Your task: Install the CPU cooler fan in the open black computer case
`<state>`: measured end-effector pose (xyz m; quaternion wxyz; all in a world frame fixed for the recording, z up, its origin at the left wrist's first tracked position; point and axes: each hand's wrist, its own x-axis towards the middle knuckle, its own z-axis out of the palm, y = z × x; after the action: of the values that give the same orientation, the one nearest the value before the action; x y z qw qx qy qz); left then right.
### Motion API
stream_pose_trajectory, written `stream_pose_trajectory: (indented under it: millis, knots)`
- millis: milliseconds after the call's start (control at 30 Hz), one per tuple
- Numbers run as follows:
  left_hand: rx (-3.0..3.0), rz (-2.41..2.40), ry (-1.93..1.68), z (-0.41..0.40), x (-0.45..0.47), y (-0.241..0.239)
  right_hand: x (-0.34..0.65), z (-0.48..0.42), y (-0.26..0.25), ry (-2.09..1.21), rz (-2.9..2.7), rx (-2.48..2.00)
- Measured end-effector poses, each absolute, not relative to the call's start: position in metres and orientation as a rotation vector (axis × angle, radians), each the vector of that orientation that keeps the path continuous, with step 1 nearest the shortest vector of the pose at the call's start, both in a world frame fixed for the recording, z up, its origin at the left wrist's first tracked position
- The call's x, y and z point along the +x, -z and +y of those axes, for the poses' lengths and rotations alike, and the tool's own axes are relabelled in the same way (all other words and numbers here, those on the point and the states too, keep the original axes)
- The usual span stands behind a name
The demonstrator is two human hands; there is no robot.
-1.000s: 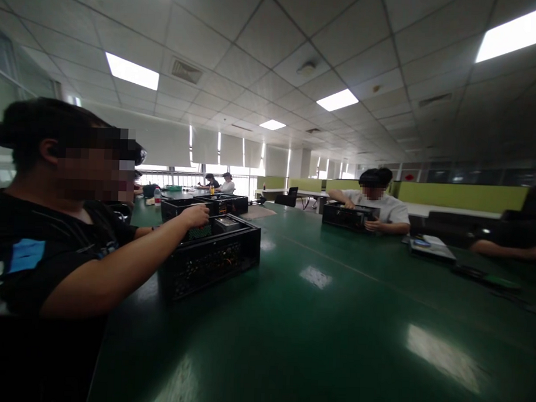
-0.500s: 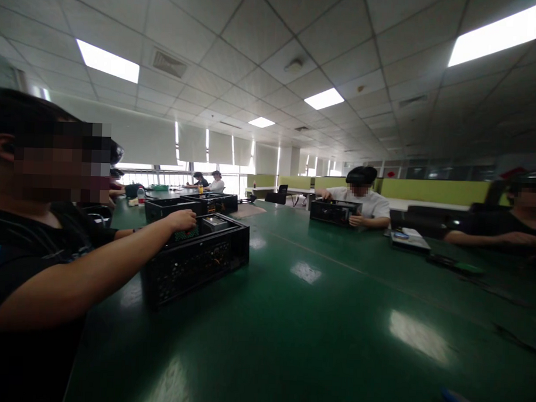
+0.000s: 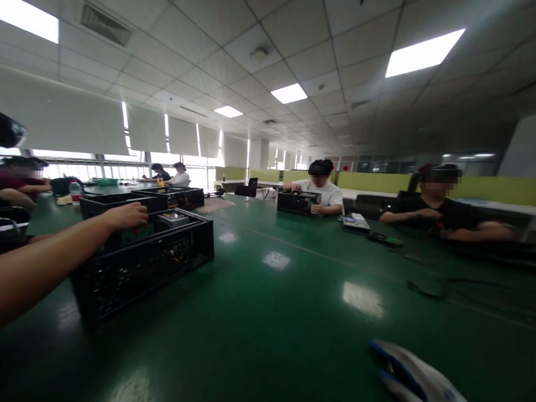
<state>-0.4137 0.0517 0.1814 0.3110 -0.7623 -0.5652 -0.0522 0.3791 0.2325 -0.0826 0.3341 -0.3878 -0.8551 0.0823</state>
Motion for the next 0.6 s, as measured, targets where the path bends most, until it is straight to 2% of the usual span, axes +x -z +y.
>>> stream_pose_trajectory:
  millis: [133, 267, 433, 600]
  knots:
    - [-2.045, -1.428, 0.174, 0.043, -0.375, -0.188, 0.385, 0.212, 0.076, -0.209, -2.303, -1.017]
    - [-2.149, -1.351, 0.094, 0.033, -0.297, -0.18, 0.38, 0.205, 0.066, -0.251, -2.383, -1.01]
    - [-2.332, -1.165, 0.018, 0.019, -0.156, -0.108, 0.372, 0.206, 0.059, -0.352, -2.347, -1.007]
    - [-2.494, -0.951, 0.104, -0.002, -0.015, -0.024, 0.376, 0.211, 0.068, -0.239, -2.282, -1.017]
